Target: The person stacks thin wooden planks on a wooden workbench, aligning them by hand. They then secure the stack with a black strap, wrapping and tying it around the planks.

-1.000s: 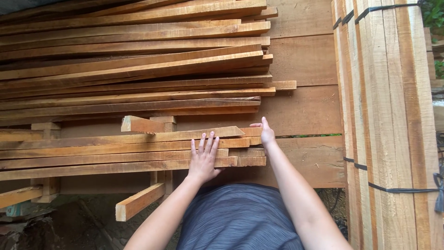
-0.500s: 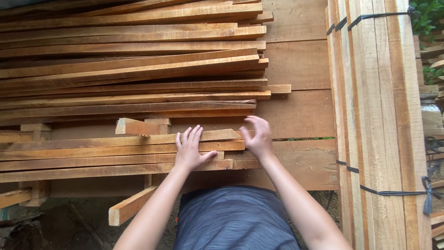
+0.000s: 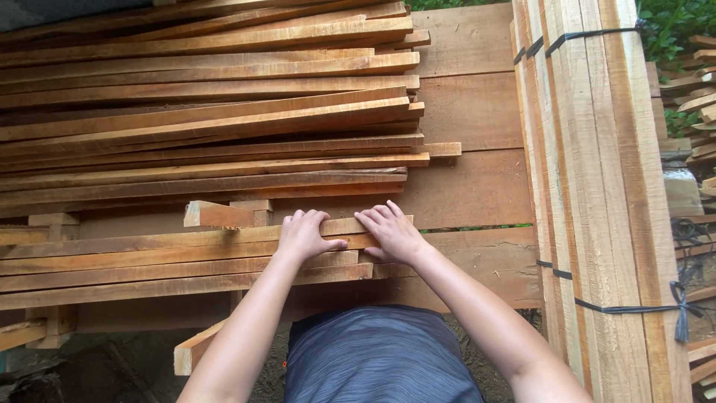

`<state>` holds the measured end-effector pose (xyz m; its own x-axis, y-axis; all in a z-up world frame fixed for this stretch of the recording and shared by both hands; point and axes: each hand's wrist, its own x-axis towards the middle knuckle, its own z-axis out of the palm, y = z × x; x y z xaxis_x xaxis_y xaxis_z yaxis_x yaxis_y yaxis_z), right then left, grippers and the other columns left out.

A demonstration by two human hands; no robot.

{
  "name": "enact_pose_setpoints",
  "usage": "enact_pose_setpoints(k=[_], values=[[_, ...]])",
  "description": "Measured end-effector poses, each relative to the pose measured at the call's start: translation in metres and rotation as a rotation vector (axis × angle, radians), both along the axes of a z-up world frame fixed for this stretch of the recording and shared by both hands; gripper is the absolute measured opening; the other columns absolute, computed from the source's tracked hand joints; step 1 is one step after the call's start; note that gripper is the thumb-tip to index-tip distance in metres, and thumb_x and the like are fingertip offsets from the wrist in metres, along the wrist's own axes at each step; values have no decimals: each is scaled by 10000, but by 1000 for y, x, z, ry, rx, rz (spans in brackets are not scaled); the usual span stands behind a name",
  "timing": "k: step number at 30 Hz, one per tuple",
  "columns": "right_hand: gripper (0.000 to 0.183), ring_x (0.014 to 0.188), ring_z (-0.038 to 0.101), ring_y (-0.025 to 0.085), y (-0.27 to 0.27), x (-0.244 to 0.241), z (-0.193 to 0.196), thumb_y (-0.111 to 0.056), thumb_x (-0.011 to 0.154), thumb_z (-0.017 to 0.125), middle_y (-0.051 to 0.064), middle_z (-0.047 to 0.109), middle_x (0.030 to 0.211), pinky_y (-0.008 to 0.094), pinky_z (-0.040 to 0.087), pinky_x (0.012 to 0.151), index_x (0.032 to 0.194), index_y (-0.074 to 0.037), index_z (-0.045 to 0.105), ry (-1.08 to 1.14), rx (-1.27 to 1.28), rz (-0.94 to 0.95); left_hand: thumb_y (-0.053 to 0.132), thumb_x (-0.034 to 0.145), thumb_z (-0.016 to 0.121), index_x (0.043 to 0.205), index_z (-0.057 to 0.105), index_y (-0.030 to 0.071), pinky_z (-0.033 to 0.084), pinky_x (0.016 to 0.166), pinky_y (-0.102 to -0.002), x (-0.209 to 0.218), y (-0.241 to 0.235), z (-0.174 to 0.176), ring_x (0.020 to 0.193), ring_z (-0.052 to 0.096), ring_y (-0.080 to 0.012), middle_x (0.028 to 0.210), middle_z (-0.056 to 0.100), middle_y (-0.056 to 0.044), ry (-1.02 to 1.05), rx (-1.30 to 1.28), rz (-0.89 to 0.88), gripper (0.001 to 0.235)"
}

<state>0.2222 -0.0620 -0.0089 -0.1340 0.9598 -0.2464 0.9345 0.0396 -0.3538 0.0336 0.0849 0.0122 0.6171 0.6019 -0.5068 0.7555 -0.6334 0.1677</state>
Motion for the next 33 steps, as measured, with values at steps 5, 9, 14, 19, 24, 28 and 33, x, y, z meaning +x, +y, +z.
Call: enact_pose_setpoints(k=[5,9,14,19,24,28,33], values=[[880,1351,474,259,-2,11,2,-536,805,770,60,561,1411,536,220,1236,1506,-128,429,-39,30,15,814,592,774,1292,685,206,402,1077,-409,13,12,4,1203,606,-213,1222,712,-5,115,-60,-51,932],[894,1359,469,243,-13,36,0,-585,821,745,55,558,1423,542,207,1240,1516,-137,406,-66,-7,3,832,608,763,1321,668,204,392,1084,-412,17,15,5,1204,610,-204,1226,713,-12,166,-101,-85,955],[915,1381,464,227,-56,81,0,-573,801,747,55,526,1479,456,260,1231,1529,-144,395,-57,-71,-87,840,694,690,1307,690,208,427,1082,-419,22,4,-12,1204,616,-217,1207,726,-24,154,-132,-69,881],[891,1371,477,221,-71,114,16,-555,800,731,49,508,1512,407,332,1196,1534,-169,405,-113,-124,-135,834,722,668,1303,696,202,494,1045,-429,32,-5,-13,1182,640,-249,1167,741,-58,112,-177,-53,859],[692,1389,506,232,-53,136,5,-584,978,491,62,545,1514,420,428,1139,1490,-118,513,565,-343,-721,792,734,677,1328,669,194,517,1017,-433,57,-13,-18,1164,673,-274,1202,735,-84,77,-245,-43,843],[700,1325,613,245,-30,143,-102,-567,994,439,108,665,1427,405,497,1123,1430,-45,606,1043,-289,-1142,766,745,683,1330,659,189,506,1010,-445,79,-34,-29,1169,668,-272,1216,727,-83,12,-242,-83,822],[759,1301,677,264,-8,124,-91,-639,1015,321,132,641,1449,490,250,1220,1467,-71,540,965,-582,-1099,736,752,714,1285,694,158,532,995,-442,103,-45,-23,1147,687,-279,1204,738,-94,6,-278,-38,787]])
